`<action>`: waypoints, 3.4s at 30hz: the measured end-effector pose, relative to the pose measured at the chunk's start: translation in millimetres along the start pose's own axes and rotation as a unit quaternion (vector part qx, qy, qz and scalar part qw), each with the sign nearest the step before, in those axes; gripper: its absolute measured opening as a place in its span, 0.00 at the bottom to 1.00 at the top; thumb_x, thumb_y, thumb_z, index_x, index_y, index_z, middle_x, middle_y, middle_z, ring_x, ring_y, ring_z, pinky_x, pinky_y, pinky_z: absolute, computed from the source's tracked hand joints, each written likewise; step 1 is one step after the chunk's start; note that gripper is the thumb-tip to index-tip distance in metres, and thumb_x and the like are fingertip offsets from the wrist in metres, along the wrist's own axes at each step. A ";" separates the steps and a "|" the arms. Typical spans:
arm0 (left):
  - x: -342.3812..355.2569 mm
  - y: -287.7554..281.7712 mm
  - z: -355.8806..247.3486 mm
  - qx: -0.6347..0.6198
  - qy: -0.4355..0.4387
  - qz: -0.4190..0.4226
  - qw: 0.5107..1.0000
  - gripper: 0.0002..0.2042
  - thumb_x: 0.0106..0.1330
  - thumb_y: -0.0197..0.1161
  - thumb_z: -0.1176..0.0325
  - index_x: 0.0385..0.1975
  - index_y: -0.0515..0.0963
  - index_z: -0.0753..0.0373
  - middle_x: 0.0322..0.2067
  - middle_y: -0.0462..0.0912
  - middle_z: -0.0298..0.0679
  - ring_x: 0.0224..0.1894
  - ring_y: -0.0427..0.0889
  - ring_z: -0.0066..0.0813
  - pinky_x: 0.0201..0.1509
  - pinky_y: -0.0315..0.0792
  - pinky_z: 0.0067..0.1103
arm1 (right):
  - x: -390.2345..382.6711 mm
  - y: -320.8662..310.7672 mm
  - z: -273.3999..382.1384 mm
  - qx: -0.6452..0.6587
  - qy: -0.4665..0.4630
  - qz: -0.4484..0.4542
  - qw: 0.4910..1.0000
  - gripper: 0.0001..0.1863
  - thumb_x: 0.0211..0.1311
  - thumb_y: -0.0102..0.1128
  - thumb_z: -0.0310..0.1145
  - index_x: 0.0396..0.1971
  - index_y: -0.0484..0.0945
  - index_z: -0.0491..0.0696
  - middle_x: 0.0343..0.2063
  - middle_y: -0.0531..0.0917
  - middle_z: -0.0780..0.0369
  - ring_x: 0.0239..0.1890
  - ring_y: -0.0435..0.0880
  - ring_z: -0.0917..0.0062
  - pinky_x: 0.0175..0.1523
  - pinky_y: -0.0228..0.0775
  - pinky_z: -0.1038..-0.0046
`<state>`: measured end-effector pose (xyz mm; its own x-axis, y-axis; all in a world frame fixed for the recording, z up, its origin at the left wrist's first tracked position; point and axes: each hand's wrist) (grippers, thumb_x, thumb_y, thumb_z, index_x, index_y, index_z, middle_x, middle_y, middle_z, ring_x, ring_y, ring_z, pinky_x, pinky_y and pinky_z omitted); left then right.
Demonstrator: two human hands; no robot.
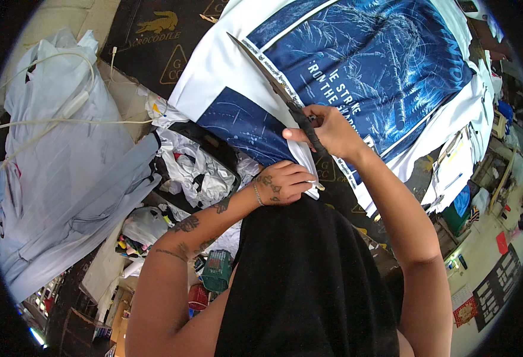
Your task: The person uses shears to cut a white fabric piece laid over a printed t-shirt on a work table. They repeatedly align the fabric, cut along the shirt's outline, fold the cut piece, and stack it with previous pieces. The process is repeated multiple times with new fabric pieces.
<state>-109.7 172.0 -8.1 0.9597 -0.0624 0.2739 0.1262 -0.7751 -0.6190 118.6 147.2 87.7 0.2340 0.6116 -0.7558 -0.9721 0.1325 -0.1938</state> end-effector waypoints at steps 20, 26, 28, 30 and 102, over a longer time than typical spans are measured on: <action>46.9 61.6 -33.5 -0.166 0.033 0.121 0.978 0.11 0.61 0.68 0.73 0.43 0.86 0.53 0.46 0.88 0.33 0.49 0.86 0.36 0.57 0.78 0.35 | 14.5 -1.6 23.2 -0.107 -0.124 -0.066 0.984 0.46 0.45 0.80 0.69 0.45 0.88 0.37 0.22 0.84 0.59 0.30 0.86 0.74 0.36 0.76 0.68; 21.4 46.6 -45.1 0.055 -0.044 -0.110 0.991 0.15 0.56 0.70 0.76 0.44 0.87 0.57 0.43 0.86 0.38 0.47 0.84 0.42 0.56 0.77 0.36 | -140.0 -20.5 -83.8 0.149 -0.262 -0.059 0.952 0.36 0.52 0.85 0.52 0.53 0.86 0.40 0.33 0.85 0.61 0.37 0.81 0.80 0.43 0.75 0.71; 13.5 35.0 -46.6 0.159 -0.110 -0.149 0.970 0.13 0.59 0.74 0.68 0.44 0.86 0.57 0.50 0.81 0.41 0.56 0.78 0.47 0.62 0.68 0.42 | -194.5 -28.1 -141.3 0.224 -0.215 -0.116 0.944 0.35 0.55 0.84 0.46 0.56 0.83 0.39 0.38 0.86 0.61 0.41 0.81 0.79 0.45 0.75 0.71; 16.3 28.2 -49.0 0.155 -0.092 -0.107 0.978 0.11 0.62 0.73 0.64 0.43 0.85 0.55 0.50 0.81 0.39 0.52 0.78 0.46 0.59 0.70 0.37 | -237.0 -33.9 -200.6 0.114 -0.190 -0.315 0.923 0.30 0.55 0.84 0.40 0.53 0.84 0.39 0.37 0.87 0.58 0.39 0.82 0.77 0.45 0.75 0.69; 124.7 -280.6 89.9 -0.483 -0.262 -0.050 0.834 0.40 0.72 0.64 0.47 0.79 0.57 0.56 0.71 0.72 0.48 0.69 0.75 0.43 0.73 0.71 0.41 | -281.4 -106.7 -367.8 0.596 -0.341 -0.323 0.651 0.32 0.74 0.66 0.43 0.71 0.70 0.44 0.52 0.87 0.56 0.50 0.86 0.69 0.61 0.77 0.67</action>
<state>-2.9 438.1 133.6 0.9664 0.1197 -0.2273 0.1938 -0.9206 0.3391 163.2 -325.9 90.9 0.9335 0.2789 -0.2254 -0.0935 0.7962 0.5977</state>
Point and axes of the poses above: each hand's wrist, its own x-axis towards the middle knuckle, its own y-axis out of the palm, z = x × y
